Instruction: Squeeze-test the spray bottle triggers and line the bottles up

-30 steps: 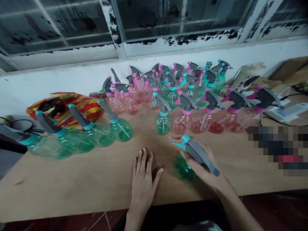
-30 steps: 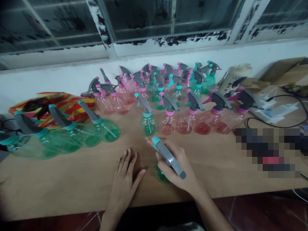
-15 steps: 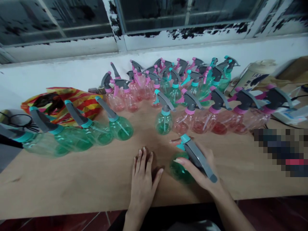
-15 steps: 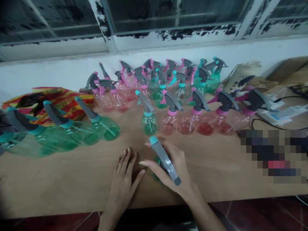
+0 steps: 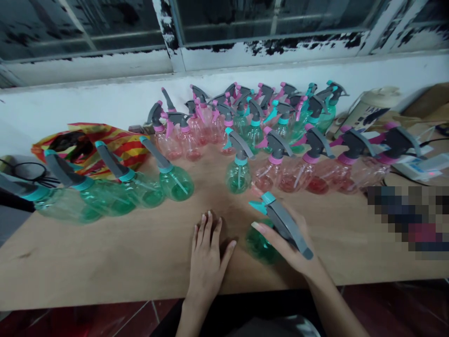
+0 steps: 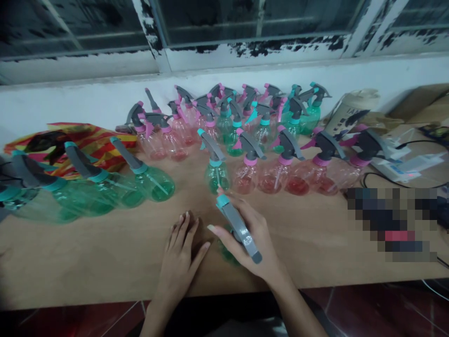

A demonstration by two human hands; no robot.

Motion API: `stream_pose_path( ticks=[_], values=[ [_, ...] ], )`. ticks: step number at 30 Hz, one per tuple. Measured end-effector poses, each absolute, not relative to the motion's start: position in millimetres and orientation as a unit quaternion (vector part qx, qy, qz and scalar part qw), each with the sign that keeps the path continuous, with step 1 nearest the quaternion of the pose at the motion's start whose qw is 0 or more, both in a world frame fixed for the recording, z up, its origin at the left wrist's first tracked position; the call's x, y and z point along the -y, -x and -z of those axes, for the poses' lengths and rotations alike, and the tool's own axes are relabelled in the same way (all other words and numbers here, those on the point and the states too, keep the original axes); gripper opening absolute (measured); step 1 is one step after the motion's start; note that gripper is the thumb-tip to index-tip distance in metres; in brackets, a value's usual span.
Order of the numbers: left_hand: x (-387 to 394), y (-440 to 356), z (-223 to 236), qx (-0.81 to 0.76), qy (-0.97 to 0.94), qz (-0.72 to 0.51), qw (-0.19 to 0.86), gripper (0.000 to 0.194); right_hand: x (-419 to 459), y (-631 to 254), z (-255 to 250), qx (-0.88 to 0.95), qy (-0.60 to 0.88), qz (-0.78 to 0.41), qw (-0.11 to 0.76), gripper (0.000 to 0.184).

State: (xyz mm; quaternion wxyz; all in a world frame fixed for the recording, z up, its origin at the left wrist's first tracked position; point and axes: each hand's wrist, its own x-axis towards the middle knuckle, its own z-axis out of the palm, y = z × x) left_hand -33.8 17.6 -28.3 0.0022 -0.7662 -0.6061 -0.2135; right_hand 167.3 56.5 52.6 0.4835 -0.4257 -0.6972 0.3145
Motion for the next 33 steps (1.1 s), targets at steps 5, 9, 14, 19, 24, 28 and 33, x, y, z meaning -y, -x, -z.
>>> stream_pose_path(
  ticks=[5,9,14,19,24,28,33],
  values=[
    [-17.7,33.4,29.7,0.603,0.768,0.214,0.021,0.054,-56.1,-166.5,-51.6,0.697,0.430,-0.299,0.490,0.044],
    [-17.6,34.0,30.9,0.602,0.768,0.219,0.028,0.054,-56.9,-167.4,-52.2,0.702,0.420,-0.301,0.489,0.045],
    [-17.9,34.2,31.0,0.601,0.770,0.213,0.030,0.054,-57.2,-167.7,-53.6,0.707,0.413,-0.309,0.483,0.046],
    [-18.1,34.2,30.8,0.601,0.769,0.214,0.030,0.053,-55.7,-167.8,-54.5,0.720,0.415,-0.296,0.471,0.045],
    [-18.0,34.3,31.0,0.597,0.773,0.212,0.033,0.054,-54.4,-166.4,-55.7,0.713,0.432,-0.290,0.470,0.038],
    [-18.1,34.1,31.6,0.599,0.770,0.216,0.034,0.053,-55.6,-163.2,-58.2,0.704,0.436,-0.286,0.482,0.021],
    [-17.9,34.3,32.1,0.600,0.770,0.216,0.030,0.052,-55.9,-161.0,-54.5,0.674,0.465,-0.291,0.494,0.006]
  ],
)
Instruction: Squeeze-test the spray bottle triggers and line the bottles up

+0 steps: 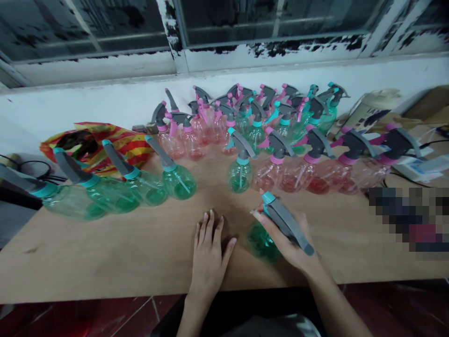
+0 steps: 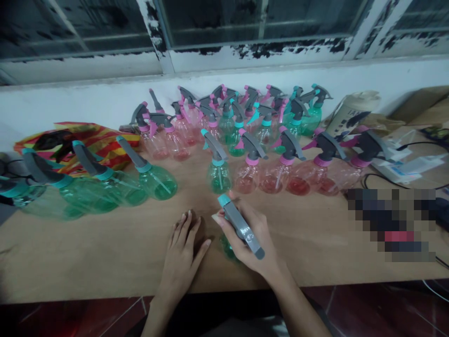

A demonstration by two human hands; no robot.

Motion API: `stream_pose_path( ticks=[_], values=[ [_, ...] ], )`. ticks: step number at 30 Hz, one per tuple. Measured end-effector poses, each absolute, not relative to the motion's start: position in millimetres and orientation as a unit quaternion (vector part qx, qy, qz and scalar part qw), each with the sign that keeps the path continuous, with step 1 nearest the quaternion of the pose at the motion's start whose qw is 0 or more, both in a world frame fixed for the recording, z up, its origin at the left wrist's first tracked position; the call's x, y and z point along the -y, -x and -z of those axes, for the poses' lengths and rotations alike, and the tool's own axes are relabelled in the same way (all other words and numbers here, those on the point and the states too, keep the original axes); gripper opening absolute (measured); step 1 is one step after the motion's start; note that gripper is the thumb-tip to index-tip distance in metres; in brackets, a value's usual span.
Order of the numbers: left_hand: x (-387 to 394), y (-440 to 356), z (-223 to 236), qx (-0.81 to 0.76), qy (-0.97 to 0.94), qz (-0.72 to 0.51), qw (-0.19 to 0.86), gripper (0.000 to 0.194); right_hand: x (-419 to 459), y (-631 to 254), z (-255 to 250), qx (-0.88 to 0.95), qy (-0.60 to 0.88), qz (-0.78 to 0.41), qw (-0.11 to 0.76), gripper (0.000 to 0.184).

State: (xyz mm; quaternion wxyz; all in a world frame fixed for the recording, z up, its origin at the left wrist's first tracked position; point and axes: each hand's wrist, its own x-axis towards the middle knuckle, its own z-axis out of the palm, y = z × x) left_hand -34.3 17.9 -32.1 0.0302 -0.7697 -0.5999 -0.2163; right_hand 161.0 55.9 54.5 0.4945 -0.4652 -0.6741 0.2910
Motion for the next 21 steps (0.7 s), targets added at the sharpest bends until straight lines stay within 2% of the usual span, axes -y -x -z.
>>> stream_pose_path(
  ticks=[4,9,13,21],
  values=[
    [-17.6,35.0,31.9,0.598,0.771,0.217,0.026,0.052,-55.3,-162.8,-52.4,0.677,0.462,-0.293,0.493,0.008],
    [-17.7,34.8,30.8,0.598,0.772,0.215,0.021,0.053,-54.6,-166.7,-53.8,0.701,0.432,-0.315,0.472,0.037],
    [-17.5,34.3,30.7,0.599,0.770,0.217,0.020,0.053,-54.8,-166.8,-52.6,0.688,0.429,-0.334,0.481,0.051],
    [-17.2,34.1,30.4,0.602,0.770,0.211,0.018,0.052,-54.8,-166.2,-52.3,0.687,0.426,-0.334,0.485,0.052]
  ],
)
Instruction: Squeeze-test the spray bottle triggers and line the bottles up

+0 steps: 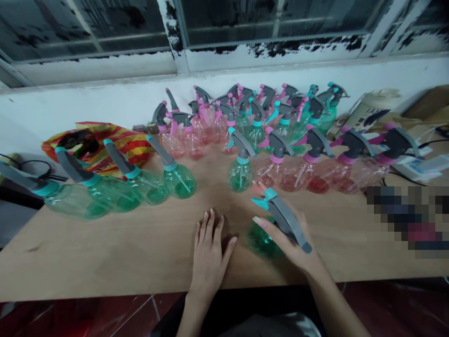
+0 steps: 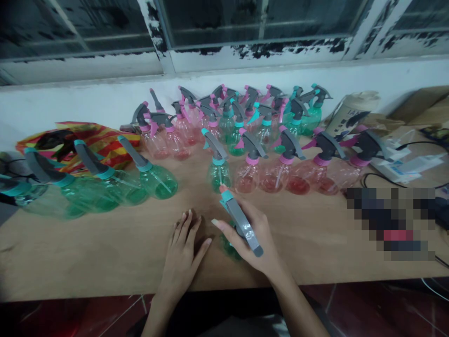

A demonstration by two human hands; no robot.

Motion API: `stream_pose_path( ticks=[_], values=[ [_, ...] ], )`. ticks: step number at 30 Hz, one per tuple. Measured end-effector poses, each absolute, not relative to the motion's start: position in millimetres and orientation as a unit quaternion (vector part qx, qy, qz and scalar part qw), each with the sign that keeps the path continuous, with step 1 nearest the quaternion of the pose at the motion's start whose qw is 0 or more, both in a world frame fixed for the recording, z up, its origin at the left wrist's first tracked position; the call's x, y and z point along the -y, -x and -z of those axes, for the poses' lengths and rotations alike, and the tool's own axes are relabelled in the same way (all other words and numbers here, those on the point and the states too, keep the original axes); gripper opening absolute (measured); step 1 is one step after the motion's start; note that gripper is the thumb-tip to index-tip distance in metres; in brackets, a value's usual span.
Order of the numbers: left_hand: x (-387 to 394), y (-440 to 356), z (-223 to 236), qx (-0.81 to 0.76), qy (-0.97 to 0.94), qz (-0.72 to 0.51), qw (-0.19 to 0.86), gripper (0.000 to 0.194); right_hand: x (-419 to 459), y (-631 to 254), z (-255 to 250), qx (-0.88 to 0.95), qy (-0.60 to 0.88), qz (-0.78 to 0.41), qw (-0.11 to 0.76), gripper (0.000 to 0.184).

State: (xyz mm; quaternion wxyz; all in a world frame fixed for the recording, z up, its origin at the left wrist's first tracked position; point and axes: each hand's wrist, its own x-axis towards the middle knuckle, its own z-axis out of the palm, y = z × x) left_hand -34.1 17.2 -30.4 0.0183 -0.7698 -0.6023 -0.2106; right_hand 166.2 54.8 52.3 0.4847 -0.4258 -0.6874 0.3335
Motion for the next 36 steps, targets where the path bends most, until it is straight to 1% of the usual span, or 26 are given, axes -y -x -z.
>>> stream_pose_path(
  ticks=[5,10,16,21,25,27,31,34,36],
  values=[
    [-17.6,33.8,29.7,0.599,0.773,0.208,0.025,0.052,-54.6,-166.9,-53.3,0.693,0.421,-0.339,0.477,0.048],
    [-17.4,34.0,29.9,0.602,0.770,0.213,0.027,0.051,-55.6,-166.8,-53.7,0.709,0.422,-0.310,0.473,0.046],
    [-17.2,34.0,29.8,0.600,0.771,0.214,0.024,0.051,-56.5,-165.2,-55.4,0.699,0.430,-0.307,0.482,0.029],
    [-17.6,33.4,29.2,0.603,0.767,0.218,0.020,0.051,-56.7,-162.0,-55.9,0.680,0.457,-0.294,0.492,0.007],
    [-17.7,33.5,29.2,0.604,0.766,0.220,0.018,0.051,-55.5,-161.9,-58.1,0.689,0.441,-0.291,0.496,0.004],
    [-17.6,33.5,29.4,0.604,0.766,0.221,0.017,0.051,-55.3,-163.0,-58.9,0.698,0.428,-0.295,0.493,0.011],
    [-17.8,33.1,29.3,0.606,0.764,0.222,0.014,0.050,-55.0,-165.3,-56.6,0.702,0.423,-0.318,0.476,0.036],
    [-17.9,32.8,28.4,0.602,0.768,0.218,0.012,0.051,-54.2,-165.6,-52.7,0.689,0.419,-0.330,0.491,0.050],
    [-18.0,32.8,27.6,0.601,0.769,0.216,0.012,0.051,-53.7,-165.4,-51.2,0.684,0.417,-0.329,0.501,0.056]
  ],
)
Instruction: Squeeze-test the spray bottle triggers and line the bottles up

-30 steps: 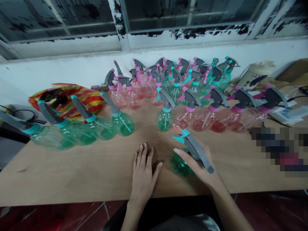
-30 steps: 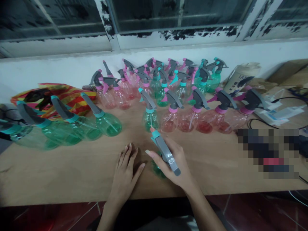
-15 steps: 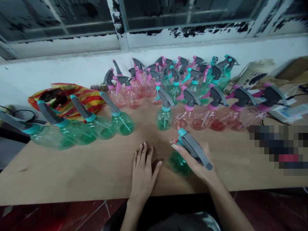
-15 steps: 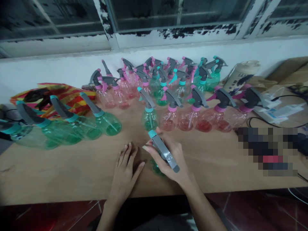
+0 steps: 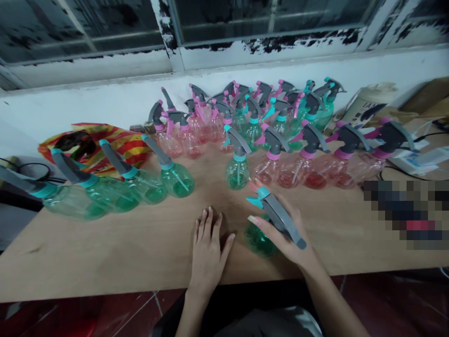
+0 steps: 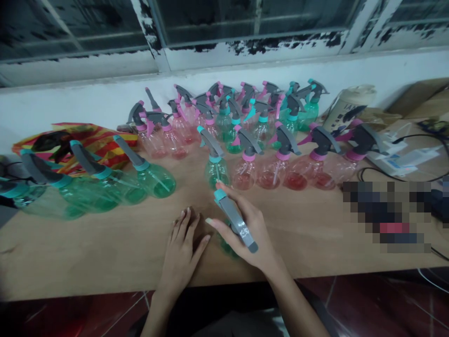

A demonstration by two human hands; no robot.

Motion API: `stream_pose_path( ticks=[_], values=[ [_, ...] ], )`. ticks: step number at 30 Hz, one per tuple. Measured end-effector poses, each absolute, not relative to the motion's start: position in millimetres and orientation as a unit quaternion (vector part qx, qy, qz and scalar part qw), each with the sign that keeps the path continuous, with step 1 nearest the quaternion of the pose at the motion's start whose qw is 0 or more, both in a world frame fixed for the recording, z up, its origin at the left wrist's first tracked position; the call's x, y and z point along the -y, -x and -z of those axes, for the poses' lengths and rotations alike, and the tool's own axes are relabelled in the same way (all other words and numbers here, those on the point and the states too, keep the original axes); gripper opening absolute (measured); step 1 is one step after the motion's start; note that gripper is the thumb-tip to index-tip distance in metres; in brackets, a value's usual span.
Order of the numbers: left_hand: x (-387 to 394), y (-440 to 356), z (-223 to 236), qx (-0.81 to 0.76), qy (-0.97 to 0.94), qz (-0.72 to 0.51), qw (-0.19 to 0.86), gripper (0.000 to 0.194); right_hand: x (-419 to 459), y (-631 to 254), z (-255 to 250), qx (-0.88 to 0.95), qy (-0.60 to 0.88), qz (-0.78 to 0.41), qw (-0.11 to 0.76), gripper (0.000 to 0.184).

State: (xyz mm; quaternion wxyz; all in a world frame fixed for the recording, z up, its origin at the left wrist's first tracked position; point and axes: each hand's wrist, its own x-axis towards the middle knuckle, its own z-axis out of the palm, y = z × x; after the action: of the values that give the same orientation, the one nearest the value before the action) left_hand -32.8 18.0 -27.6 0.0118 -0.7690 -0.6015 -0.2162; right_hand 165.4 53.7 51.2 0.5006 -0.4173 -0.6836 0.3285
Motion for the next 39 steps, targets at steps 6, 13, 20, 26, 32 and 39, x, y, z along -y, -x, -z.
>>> stream_pose_path(
  ticks=[6,13,20,26,32,39],
  values=[
    [-17.5,33.1,26.5,0.603,0.769,0.211,0.011,0.051,-53.9,-164.3,-52.7,0.682,0.423,-0.322,0.502,0.055],
    [-17.4,33.4,27.0,0.602,0.772,0.206,0.016,0.052,-53.5,-165.0,-50.3,0.693,0.417,-0.314,0.497,0.051],
    [-17.0,32.8,26.8,0.602,0.771,0.208,0.016,0.052,-53.4,-166.8,-52.7,0.701,0.419,-0.314,0.484,0.043],
    [-17.1,33.0,27.2,0.601,0.771,0.210,0.018,0.051,-53.1,-163.1,-55.4,0.691,0.439,-0.303,0.488,0.019],
    [-17.1,32.8,27.9,0.602,0.770,0.211,0.021,0.051,-51.9,-161.2,-52.4,0.670,0.467,-0.303,0.492,0.012],
    [-17.0,32.6,25.9,0.602,0.770,0.208,0.014,0.051,-53.1,-164.8,-52.1,0.683,0.415,-0.341,0.495,0.045]
  ],
)
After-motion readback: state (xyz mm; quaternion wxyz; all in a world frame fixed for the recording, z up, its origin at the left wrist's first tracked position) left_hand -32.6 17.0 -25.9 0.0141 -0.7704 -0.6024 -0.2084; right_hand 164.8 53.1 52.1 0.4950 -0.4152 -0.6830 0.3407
